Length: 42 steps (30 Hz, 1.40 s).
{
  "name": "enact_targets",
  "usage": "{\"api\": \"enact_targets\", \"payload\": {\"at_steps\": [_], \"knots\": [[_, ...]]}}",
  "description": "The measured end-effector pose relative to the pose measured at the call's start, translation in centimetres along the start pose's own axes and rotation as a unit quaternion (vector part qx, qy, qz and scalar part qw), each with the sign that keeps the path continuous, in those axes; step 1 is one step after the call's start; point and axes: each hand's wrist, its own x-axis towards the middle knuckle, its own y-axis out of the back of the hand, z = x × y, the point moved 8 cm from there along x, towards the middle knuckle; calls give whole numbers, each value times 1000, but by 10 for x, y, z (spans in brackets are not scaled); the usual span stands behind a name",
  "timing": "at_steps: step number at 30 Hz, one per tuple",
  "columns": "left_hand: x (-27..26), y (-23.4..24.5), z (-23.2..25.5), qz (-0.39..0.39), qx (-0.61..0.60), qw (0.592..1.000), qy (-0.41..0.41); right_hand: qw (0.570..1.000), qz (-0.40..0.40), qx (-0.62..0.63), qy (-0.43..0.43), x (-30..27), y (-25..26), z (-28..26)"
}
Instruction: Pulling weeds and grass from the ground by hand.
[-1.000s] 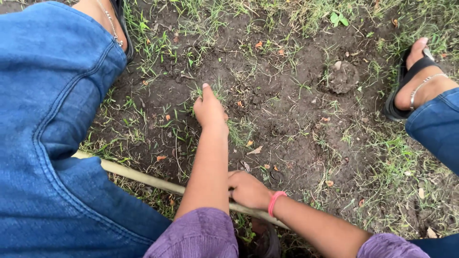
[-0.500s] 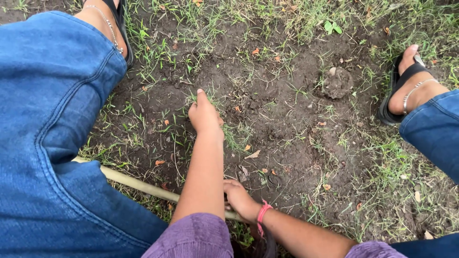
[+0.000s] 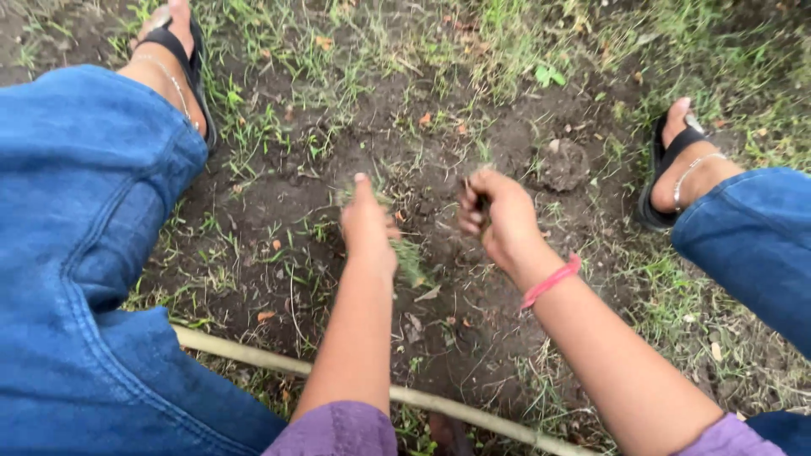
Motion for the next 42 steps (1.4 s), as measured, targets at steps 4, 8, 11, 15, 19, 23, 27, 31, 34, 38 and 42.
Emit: {"api": "enact_targets", "payload": {"at_steps": [4, 8, 11, 15, 19, 23, 27, 31, 34, 38, 42], "knots": [[-50, -53, 4, -63, 49, 996, 37, 979, -132, 138, 68, -36, -75, -63], [-94, -106, 19, -234, -156, 946, 160, 894, -46, -347, 280, -78, -113, -113], [-95, -118, 40, -246, -185, 940, 146, 639, -2, -654, 404, -125, -155, -145], [-62, -111, 63, -123, -173, 972, 100, 518, -79, -715, 463, -157, -184, -168], [-31, -124, 108, -113, -194, 974, 32, 672, -167, -569, 444, -137, -170, -199], [-62, -146, 187, -169, -218, 961, -31, 869, -173, -342, 312, -124, -191, -229], [-165, -123, 302, -163, -257, 941, -146, 927, -230, -156, 251, -147, -269, -252], [-224, -38, 396, -136, -258, 884, -365, 910, -292, -84, 282, -196, -357, -258], [-266, 56, 428, -51, -207, 822, -528, 924, -321, -22, 208, -226, -413, -221], [-323, 177, 414, 30, -212, 789, -575, 902, -423, 62, 64, -273, -483, -145], [-387, 280, 364, 179, -208, 816, -508, 895, -440, 45, -52, -324, -523, -67]]}}
